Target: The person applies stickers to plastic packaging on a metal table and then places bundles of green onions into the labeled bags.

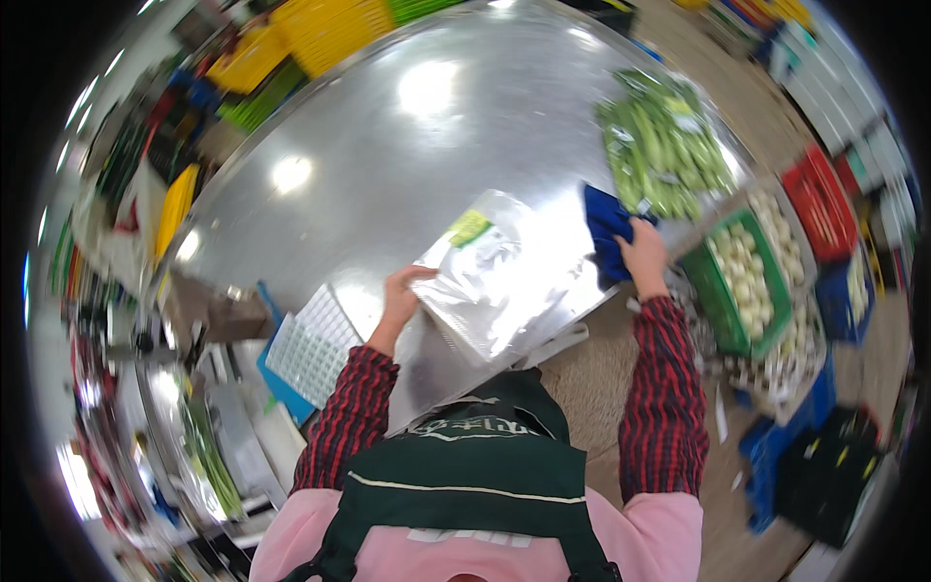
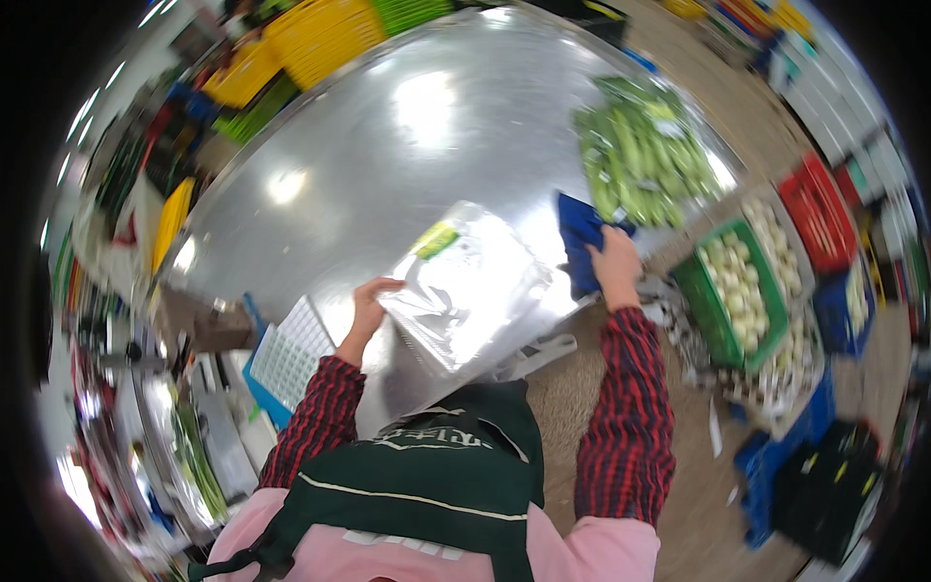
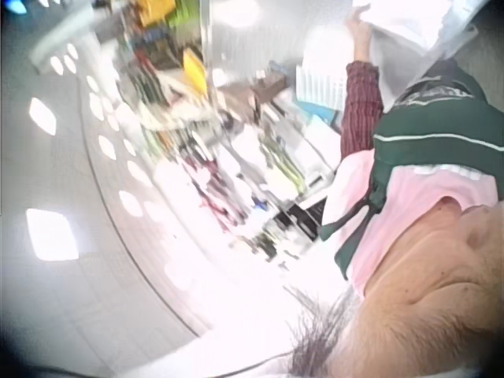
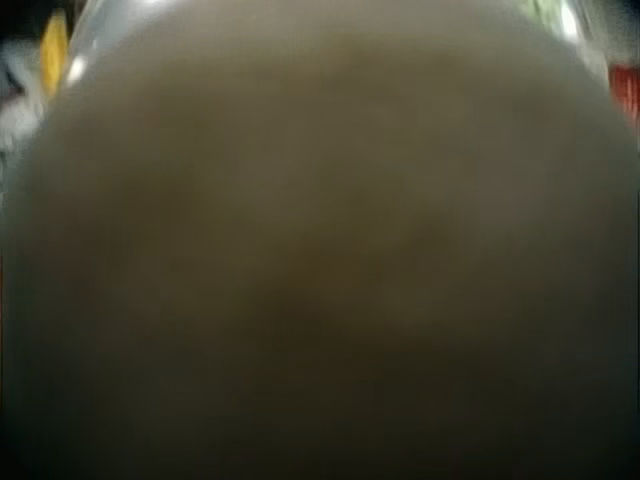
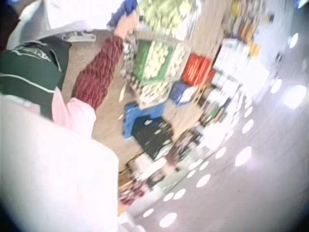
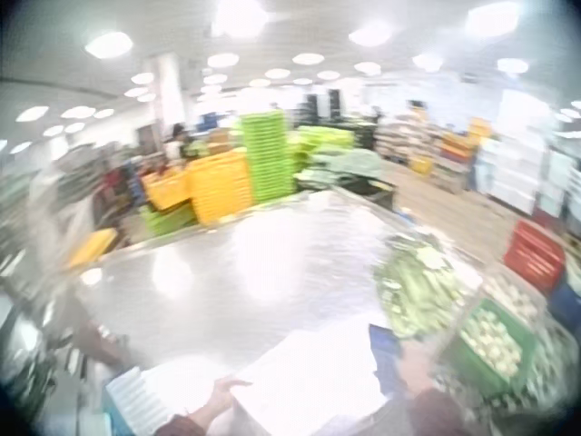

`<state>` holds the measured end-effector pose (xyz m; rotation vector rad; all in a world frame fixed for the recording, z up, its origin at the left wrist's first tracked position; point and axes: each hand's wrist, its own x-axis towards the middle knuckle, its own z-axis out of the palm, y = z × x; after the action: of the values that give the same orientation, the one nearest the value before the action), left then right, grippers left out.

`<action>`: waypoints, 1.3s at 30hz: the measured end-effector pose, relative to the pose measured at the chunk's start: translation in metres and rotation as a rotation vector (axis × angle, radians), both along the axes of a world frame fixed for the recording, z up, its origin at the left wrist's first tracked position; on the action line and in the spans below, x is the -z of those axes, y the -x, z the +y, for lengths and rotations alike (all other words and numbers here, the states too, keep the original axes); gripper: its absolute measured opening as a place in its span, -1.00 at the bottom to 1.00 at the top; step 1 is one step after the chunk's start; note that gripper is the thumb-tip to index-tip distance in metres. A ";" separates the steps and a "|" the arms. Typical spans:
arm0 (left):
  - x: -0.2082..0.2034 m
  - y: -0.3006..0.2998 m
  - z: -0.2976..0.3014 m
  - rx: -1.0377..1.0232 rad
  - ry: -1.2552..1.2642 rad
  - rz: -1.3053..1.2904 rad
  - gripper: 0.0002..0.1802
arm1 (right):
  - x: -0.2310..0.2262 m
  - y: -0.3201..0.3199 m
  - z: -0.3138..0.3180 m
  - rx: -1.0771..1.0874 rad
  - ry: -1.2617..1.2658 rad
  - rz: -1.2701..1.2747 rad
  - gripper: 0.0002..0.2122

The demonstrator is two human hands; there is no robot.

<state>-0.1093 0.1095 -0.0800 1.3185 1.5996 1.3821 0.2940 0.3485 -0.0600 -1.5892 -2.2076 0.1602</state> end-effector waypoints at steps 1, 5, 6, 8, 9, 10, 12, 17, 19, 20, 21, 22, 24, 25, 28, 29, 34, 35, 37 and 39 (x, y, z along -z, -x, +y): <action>0.005 0.002 -0.001 0.043 -0.055 0.008 -0.56 | -0.003 -0.001 0.007 -0.051 -0.028 0.022 -0.61; -0.003 -0.012 -0.004 0.080 0.068 0.481 -0.39 | 0.026 -0.057 0.038 -0.252 0.235 -0.162 -0.39; -0.003 -0.009 -0.020 0.077 0.119 0.578 -0.43 | 0.012 -0.055 0.040 -0.252 0.280 -0.261 -0.33; -0.023 -0.012 -0.059 0.037 0.163 0.561 -0.46 | -0.057 -0.011 0.025 -0.213 0.277 -0.568 -0.32; -0.039 -0.014 -0.071 0.045 0.170 0.549 -0.48 | -0.071 -0.004 0.020 -0.242 0.049 -0.469 -0.45; -0.060 -0.012 -0.089 -0.047 0.173 0.472 -0.59 | -0.082 0.018 0.018 -0.314 -0.025 -0.290 -0.51; -0.060 0.005 -0.139 -0.423 0.260 0.179 -0.69 | -0.111 0.080 -0.004 -0.408 0.128 0.090 -0.66; -0.030 0.098 -0.271 -1.129 0.302 0.145 -0.70 | -0.082 0.266 -0.090 -0.967 0.525 0.492 -0.66; -0.027 0.114 -0.302 -1.242 0.294 0.006 -0.65 | -0.083 0.346 -0.152 -1.089 0.806 0.371 -0.63; -0.025 0.125 -0.301 -1.271 0.281 -0.064 -0.63 | -0.062 0.381 -0.173 -1.125 0.850 0.445 -0.63; -0.020 0.137 -0.301 -1.259 0.265 -0.089 -0.60 | -0.049 0.416 -0.192 -1.130 0.831 0.421 -0.61; -0.012 0.147 -0.301 -1.249 0.248 -0.115 -0.58 | -0.037 0.449 -0.210 -1.135 0.810 0.395 -0.59; -0.006 0.163 -0.310 -1.263 0.239 -0.174 -0.55 | -0.006 0.506 -0.245 -1.240 0.451 0.493 -0.57; -0.002 0.167 -0.312 -1.280 0.249 -0.213 -0.55 | -0.002 0.524 -0.263 -1.257 0.298 0.476 -0.58; 0.005 0.179 -0.308 -1.275 0.247 -0.307 -0.52 | 0.003 0.559 -0.299 -1.279 0.100 0.356 -0.63; 0.006 0.183 -0.305 -1.262 0.242 -0.336 -0.50 | 0.005 0.565 -0.303 -1.292 0.135 0.284 -0.65; -0.008 0.182 -0.293 -1.130 0.217 -0.333 -0.64 | -0.011 0.541 -0.283 -1.384 0.539 0.304 -0.74; -0.011 0.180 -0.291 -1.071 0.175 -0.346 -0.69 | -0.024 0.529 -0.280 -1.357 0.564 0.399 -0.76; -0.026 0.172 -0.277 -0.936 0.154 -0.331 -0.74 | -0.058 0.494 -0.273 -1.280 0.597 0.590 -0.78; -0.055 0.160 -0.256 -0.797 0.193 -0.264 -0.73 | -0.083 0.466 -0.265 -1.238 0.551 0.607 -0.79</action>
<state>-0.2691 -0.1465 -0.0246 0.3431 2.0961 1.6900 -0.1718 0.0834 0.0231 -0.0276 -2.3367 1.4444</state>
